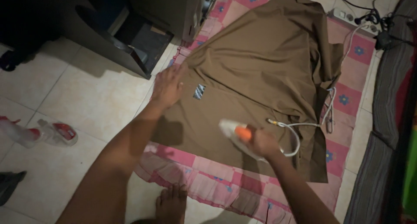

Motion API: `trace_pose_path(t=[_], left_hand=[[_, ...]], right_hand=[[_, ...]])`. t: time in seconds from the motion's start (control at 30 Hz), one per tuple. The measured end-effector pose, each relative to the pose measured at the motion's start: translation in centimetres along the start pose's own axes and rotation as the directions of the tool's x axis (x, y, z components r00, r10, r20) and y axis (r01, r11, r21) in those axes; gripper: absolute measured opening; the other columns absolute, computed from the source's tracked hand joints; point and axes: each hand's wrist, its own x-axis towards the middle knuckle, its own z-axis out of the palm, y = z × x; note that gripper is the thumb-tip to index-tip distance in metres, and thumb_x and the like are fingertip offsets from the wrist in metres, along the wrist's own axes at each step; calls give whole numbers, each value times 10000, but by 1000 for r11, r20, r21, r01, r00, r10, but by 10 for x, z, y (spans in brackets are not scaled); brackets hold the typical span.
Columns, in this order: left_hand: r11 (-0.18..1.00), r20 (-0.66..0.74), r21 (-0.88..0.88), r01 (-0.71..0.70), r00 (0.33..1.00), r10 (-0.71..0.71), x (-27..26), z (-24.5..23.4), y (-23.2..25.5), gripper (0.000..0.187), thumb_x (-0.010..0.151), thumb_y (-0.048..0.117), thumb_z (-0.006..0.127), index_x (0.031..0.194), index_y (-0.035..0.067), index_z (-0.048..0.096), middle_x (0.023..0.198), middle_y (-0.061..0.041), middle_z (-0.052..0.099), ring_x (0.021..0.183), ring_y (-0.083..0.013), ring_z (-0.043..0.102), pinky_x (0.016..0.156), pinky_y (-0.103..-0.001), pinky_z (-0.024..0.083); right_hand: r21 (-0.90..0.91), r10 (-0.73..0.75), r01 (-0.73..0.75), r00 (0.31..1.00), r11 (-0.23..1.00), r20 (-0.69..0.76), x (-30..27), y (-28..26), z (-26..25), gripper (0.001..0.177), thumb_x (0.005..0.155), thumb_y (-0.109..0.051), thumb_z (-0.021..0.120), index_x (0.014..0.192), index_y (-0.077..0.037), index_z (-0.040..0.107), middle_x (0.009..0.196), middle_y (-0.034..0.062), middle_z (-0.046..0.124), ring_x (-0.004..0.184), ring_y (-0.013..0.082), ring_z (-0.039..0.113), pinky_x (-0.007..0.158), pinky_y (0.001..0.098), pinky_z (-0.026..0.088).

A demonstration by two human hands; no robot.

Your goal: Ironing a brown long-sleeved shirt on a floor mat.

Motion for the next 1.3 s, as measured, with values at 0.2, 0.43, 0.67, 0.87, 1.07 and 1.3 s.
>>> trace_pose_path(t=[0.2, 0.43, 0.67, 0.87, 1.07, 1.3], left_hand=[[974, -123, -57, 219, 967, -224, -80, 7, -6, 382, 938, 307, 631, 1238, 80, 568, 1205, -184, 592, 1119, -373, 613, 898, -569, 431], [971, -122, 81, 226, 969, -215, -121, -10, 17, 354, 891, 384, 664, 1027, 69, 580, 978, -167, 644, 776, -370, 675, 784, -550, 459], [957, -180, 15, 289, 942, -282, -136, 16, -10, 260, 891, 349, 665, 931, 107, 579, 897, -136, 662, 745, -360, 669, 697, -525, 461], [952, -179, -184, 245, 944, -278, -148, 15, -16, 217, 985, 320, 655, 954, 131, 555, 700, -105, 654, 662, -360, 658, 686, -516, 441], [974, -100, -59, 220, 969, -225, -140, 16, -13, 214, 1002, 339, 623, 1024, 142, 542, 616, -120, 648, 610, -376, 664, 739, -539, 420], [934, 151, 116, 337, 924, -352, -137, 29, -25, 309, 1006, 438, 580, 1099, 144, 559, 693, -141, 715, 721, -378, 720, 859, -543, 442]], right_hand=[[67, -71, 73, 997, 995, -23, 10, -23, -13, 554, 832, -588, 692, 1195, -172, 657, 984, 184, 756, 950, 410, 716, 836, 539, 556], [19, 17, -16, 999, 1000, -47, 14, -69, -22, 546, 849, -612, 692, 1149, -157, 676, 969, 192, 733, 956, 407, 697, 806, 552, 547], [-22, -231, 233, 971, 972, 59, 25, -103, -17, 561, 826, -570, 697, 1209, -163, 659, 994, 196, 738, 953, 407, 707, 841, 547, 537], [77, -264, 260, 963, 963, 52, 25, -122, -7, 563, 838, -563, 698, 1226, -158, 659, 1056, 199, 735, 1004, 410, 702, 879, 544, 540], [145, -64, 57, 997, 988, 43, 18, -93, -17, 562, 876, -552, 683, 1264, -147, 632, 1087, 218, 714, 1034, 428, 681, 889, 544, 537], [254, 373, -342, 924, 905, -85, -13, 16, -30, 587, 880, -561, 714, 1239, -103, 636, 1138, 224, 704, 1075, 416, 676, 872, 544, 544]])
